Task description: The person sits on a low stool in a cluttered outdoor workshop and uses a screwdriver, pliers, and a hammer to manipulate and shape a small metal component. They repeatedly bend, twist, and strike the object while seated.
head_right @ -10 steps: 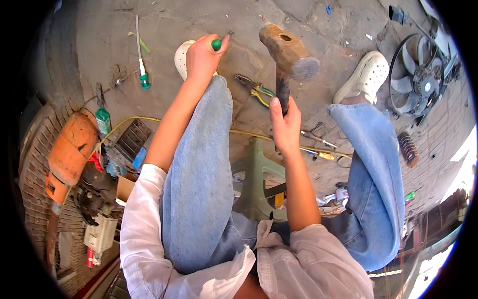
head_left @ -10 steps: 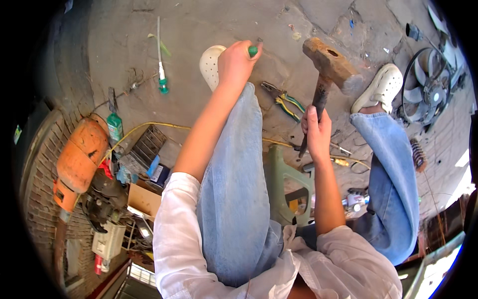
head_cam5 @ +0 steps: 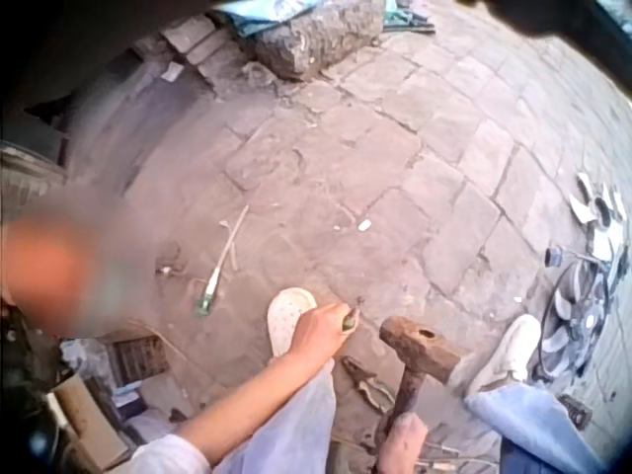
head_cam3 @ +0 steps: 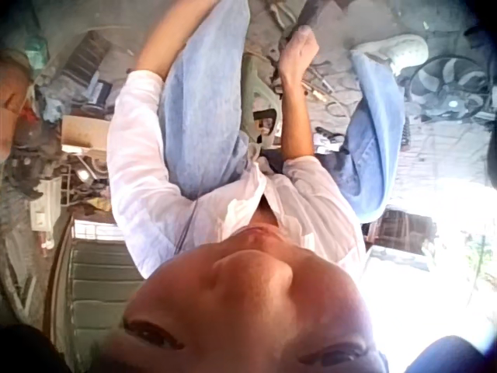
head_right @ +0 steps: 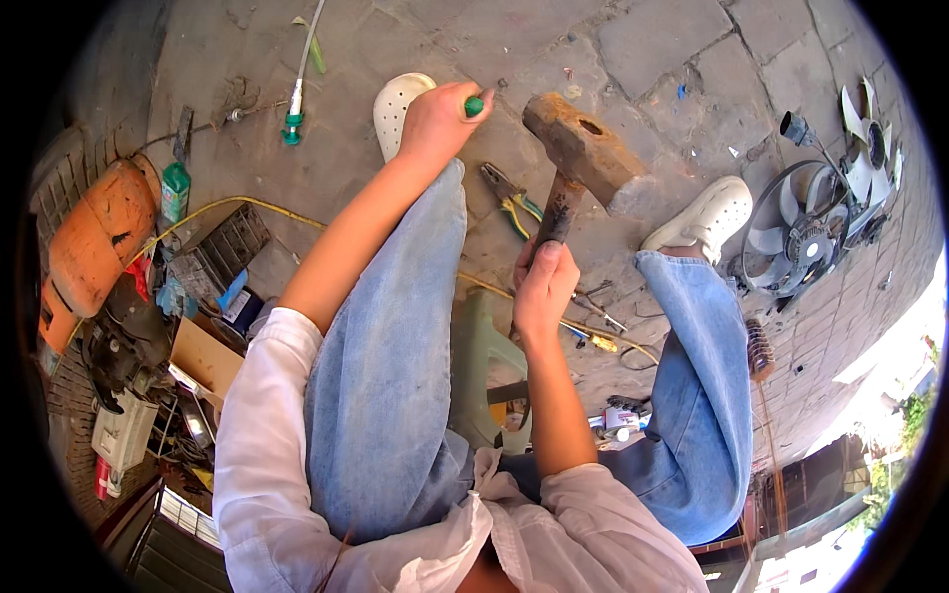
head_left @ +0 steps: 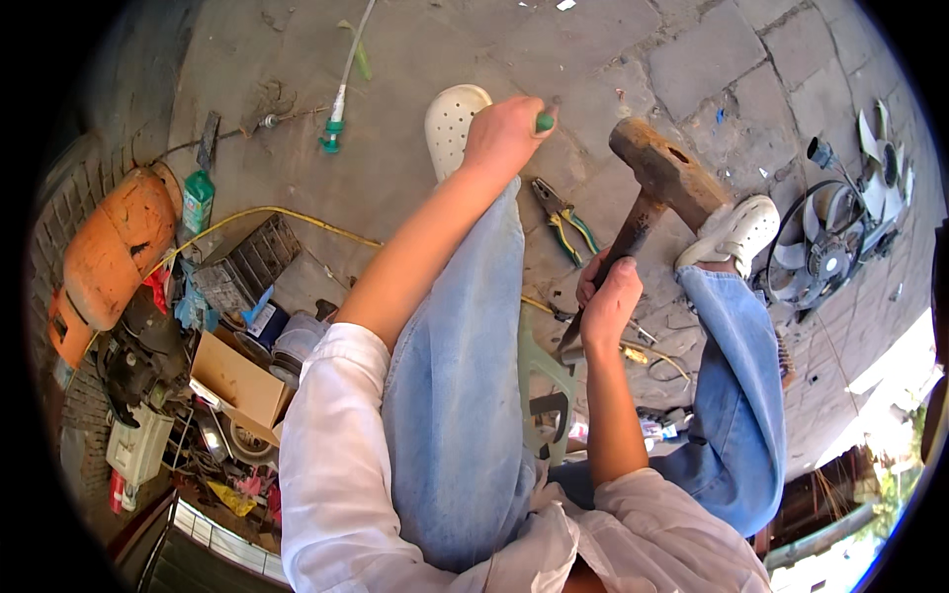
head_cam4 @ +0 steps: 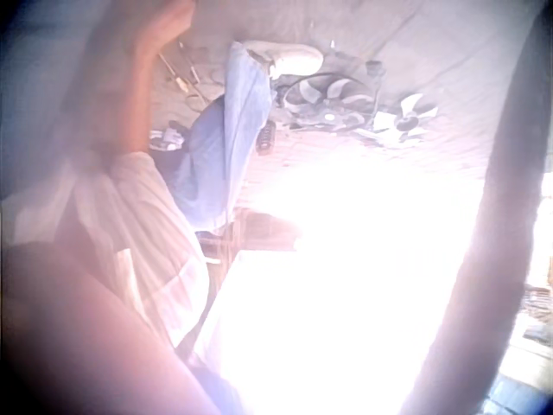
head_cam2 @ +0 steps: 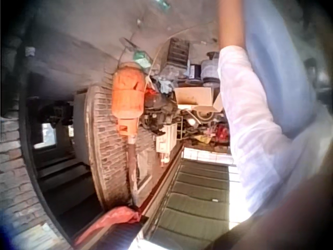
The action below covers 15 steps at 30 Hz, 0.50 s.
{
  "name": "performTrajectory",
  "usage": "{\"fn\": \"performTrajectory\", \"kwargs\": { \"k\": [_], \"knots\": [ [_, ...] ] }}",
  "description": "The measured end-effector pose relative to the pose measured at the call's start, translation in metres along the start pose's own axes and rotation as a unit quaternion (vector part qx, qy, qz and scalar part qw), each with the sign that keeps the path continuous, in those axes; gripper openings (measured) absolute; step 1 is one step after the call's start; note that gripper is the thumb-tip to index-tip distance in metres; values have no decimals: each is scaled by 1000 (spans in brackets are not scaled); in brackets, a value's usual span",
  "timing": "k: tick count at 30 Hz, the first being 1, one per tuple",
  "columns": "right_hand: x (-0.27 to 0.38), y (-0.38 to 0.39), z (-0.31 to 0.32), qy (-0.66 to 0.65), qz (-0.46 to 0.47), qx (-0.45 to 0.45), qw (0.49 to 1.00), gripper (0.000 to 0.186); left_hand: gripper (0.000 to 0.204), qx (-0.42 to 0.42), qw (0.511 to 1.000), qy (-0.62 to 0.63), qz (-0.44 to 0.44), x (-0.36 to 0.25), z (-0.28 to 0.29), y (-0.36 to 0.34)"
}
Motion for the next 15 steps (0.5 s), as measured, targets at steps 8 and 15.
{"fn": "performTrajectory", "kwargs": {
  "k": [8, 15],
  "knots": [
    [15, 6, -7, 131, 127, -39, 982, 54, 27, 8, 999, 32, -34, 1, -3, 6],
    [4, -4, -20, 226, 49, -68, 971, 54, 23, 14, 999, 45, 7, 3, 1, 17]
  ]
}}
Point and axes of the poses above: each hand's wrist, its own y-axis away from the middle knuckle, its own z-axis out of the back of the hand, x = y × z, the point moved 4 cm from there along -y, towards the middle knuckle, and after that the axes turned 5 degrees about -z, right-handed, at the moved point
